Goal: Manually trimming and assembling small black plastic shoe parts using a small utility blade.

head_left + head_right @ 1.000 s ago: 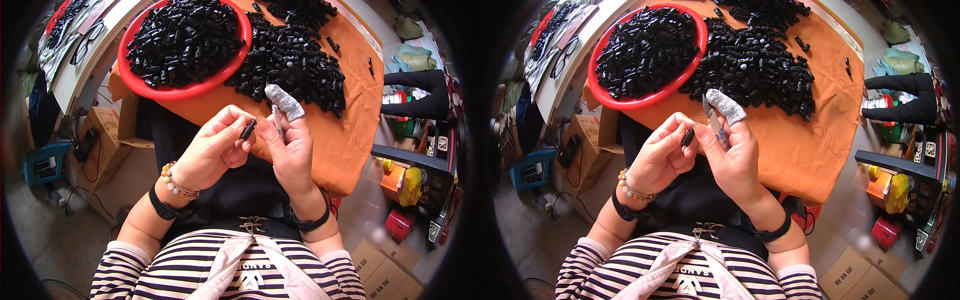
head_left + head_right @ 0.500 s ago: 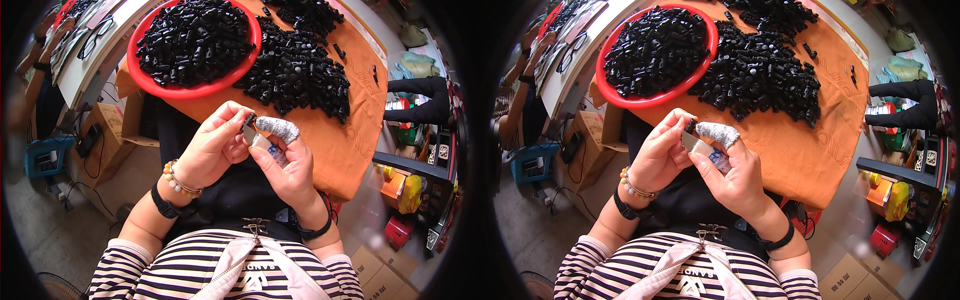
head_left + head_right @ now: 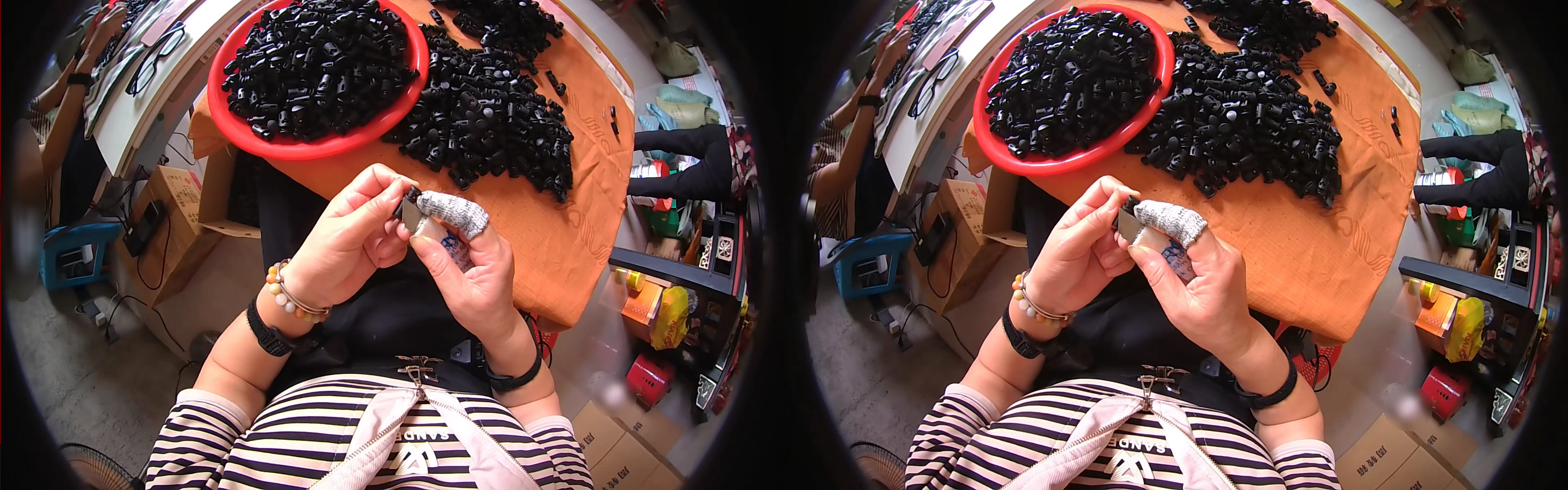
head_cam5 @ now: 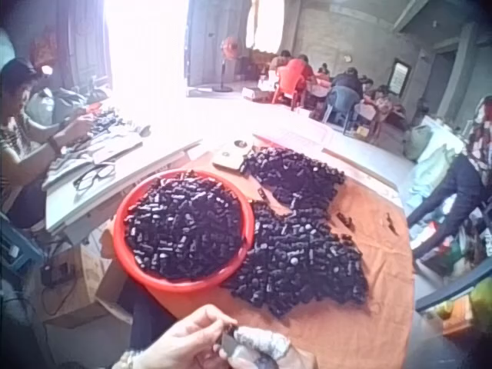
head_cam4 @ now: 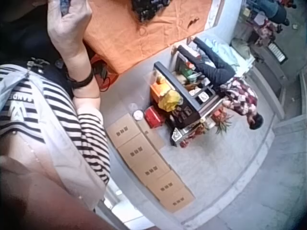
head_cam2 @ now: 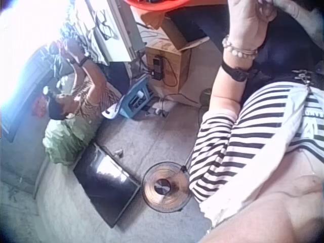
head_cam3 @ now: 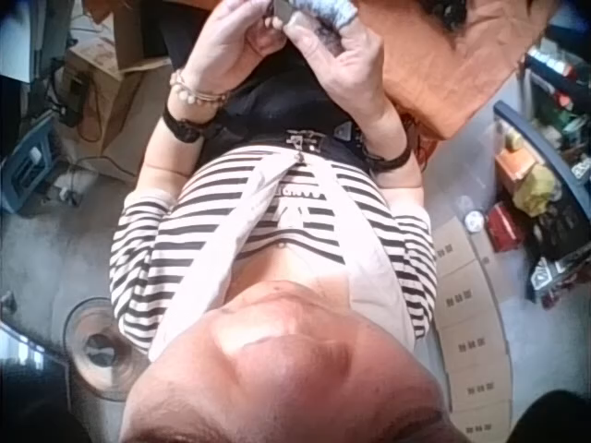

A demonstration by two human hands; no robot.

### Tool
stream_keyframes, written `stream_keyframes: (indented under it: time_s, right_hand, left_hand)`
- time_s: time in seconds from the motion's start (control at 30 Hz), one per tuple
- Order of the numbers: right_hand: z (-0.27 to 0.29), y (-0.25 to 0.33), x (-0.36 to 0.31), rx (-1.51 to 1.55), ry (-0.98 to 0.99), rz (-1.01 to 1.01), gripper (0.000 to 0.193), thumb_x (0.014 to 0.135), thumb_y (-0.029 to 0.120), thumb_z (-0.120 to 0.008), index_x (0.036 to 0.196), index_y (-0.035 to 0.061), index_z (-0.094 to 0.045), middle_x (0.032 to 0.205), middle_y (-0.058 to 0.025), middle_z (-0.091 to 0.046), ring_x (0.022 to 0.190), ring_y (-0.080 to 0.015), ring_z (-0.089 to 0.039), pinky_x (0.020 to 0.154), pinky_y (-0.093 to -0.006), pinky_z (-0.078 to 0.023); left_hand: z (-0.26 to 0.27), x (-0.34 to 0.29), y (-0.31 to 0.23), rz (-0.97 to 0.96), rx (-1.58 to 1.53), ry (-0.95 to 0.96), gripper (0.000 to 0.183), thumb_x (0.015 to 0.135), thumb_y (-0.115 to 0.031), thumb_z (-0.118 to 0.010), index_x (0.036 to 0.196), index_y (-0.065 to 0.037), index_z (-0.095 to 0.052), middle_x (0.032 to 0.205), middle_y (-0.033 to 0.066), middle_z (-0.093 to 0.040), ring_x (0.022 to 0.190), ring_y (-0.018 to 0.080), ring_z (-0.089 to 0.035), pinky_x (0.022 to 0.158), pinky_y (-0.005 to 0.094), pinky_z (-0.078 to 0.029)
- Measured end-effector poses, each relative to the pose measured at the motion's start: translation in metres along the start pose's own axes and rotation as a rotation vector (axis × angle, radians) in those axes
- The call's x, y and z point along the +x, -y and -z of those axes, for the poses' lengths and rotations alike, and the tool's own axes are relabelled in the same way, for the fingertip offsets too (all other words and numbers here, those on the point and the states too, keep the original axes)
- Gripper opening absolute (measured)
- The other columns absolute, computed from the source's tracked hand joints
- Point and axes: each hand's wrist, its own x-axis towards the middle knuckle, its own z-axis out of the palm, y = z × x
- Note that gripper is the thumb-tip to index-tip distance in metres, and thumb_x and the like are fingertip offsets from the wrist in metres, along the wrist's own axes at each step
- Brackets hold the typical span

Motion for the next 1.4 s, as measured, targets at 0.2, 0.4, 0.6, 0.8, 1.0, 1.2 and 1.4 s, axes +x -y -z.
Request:
stream_keyframes:
  time_s: [0.2, 0.4, 0.6, 0.8, 1.0, 1.2, 1.4]
  right_hand:
    - [-0.001, 0.001, -0.002, -0.006, -0.003, -0.033, 0.029, 0.083, 0.003, -0.062, 0.112, 0.0, -0.056, 0.078, -0.0012, -0.061, 0.061, -0.0017, -0.048, 0.054, -0.017, -0.04]
    - [0.0, -0.001, 0.001, -0.011, 0.0, -0.007, 0.029, 0.083, 0.002, -0.061, 0.112, -0.0003, -0.055, 0.084, -0.0049, -0.063, 0.066, -0.0034, -0.053, 0.057, -0.0177, -0.043]
    - [-0.001, 0.002, 0.001, 0.036, 0.025, -0.026, 0.031, 0.084, 0.002, -0.061, 0.114, -0.0022, -0.053, 0.093, -0.0086, -0.065, 0.081, -0.0078, -0.06, 0.068, -0.0198, -0.048]
    - [-0.002, 0.001, -0.001, 0.098, 0.008, -0.039, 0.032, 0.085, 0.005, -0.061, 0.115, -0.0026, -0.052, 0.094, -0.0062, -0.064, 0.082, -0.0074, -0.059, 0.072, -0.0187, -0.046]
    - [0.009, -0.002, 0.0, 0.054, -0.053, -0.117, 0.03, 0.088, 0.009, -0.059, 0.115, -0.0013, -0.053, 0.088, 0.0001, -0.058, 0.076, -0.0027, -0.049, 0.069, -0.0162, -0.04]
    - [0.018, -0.015, 0.011, 0.1, -0.191, -0.142, 0.03, 0.09, 0.01, -0.055, 0.118, -0.0024, -0.051, 0.099, -0.0024, -0.057, 0.084, -0.0043, -0.048, 0.075, -0.0173, -0.04]
    - [0.022, -0.031, 0.022, 0.024, -0.305, -0.096, 0.035, 0.087, 0.011, -0.061, 0.118, -0.0026, -0.05, 0.103, -0.0052, -0.059, 0.088, -0.0079, -0.053, 0.08, -0.0216, -0.043]
  left_hand:
    - [0.006, 0.001, 0.001, -0.011, -0.044, 0.163, 0.012, 0.095, -0.022, -0.049, 0.101, -0.012, -0.05, 0.073, -0.0048, -0.052, 0.056, 0.0009, -0.043, 0.049, 0.0171, -0.032]
    - [0.003, 0.002, 0.002, -0.028, 0.009, 0.062, 0.013, 0.095, -0.021, -0.046, 0.105, -0.012, -0.05, 0.066, -0.0067, -0.05, 0.05, 0.0008, -0.033, 0.047, 0.018, -0.027]
    - [0.005, 0.0, 0.001, 0.002, -0.035, 0.094, 0.012, 0.095, -0.023, -0.049, 0.101, -0.012, -0.05, 0.072, -0.0046, -0.051, 0.057, 0.0009, -0.042, 0.05, 0.0169, -0.032]
    - [0.007, 0.0, 0.001, -0.027, 0.01, 0.049, 0.015, 0.096, -0.021, -0.046, 0.107, -0.012, -0.05, 0.073, -0.0042, -0.052, 0.059, 0.0009, -0.044, 0.049, 0.017, -0.032]
    - [0.027, 0.0, -0.03, -0.374, 0.123, -0.189, 0.023, 0.094, -0.018, -0.046, 0.114, -0.006, -0.047, 0.087, 0.0073, -0.056, 0.063, 0.008, -0.054, 0.056, 0.0229, -0.046]
    - [0.046, -0.005, -0.067, -0.545, 0.052, -0.182, 0.039, 0.094, -0.012, -0.041, 0.132, -0.006, -0.033, 0.121, 0.0215, -0.051, 0.093, 0.0228, -0.061, 0.077, 0.032, -0.053]
    - [0.042, -0.001, -0.059, -0.522, 0.115, -0.106, 0.038, 0.094, -0.012, -0.041, 0.131, -0.005, -0.035, 0.109, 0.017, -0.057, 0.084, 0.0189, -0.061, 0.071, 0.0278, -0.052]
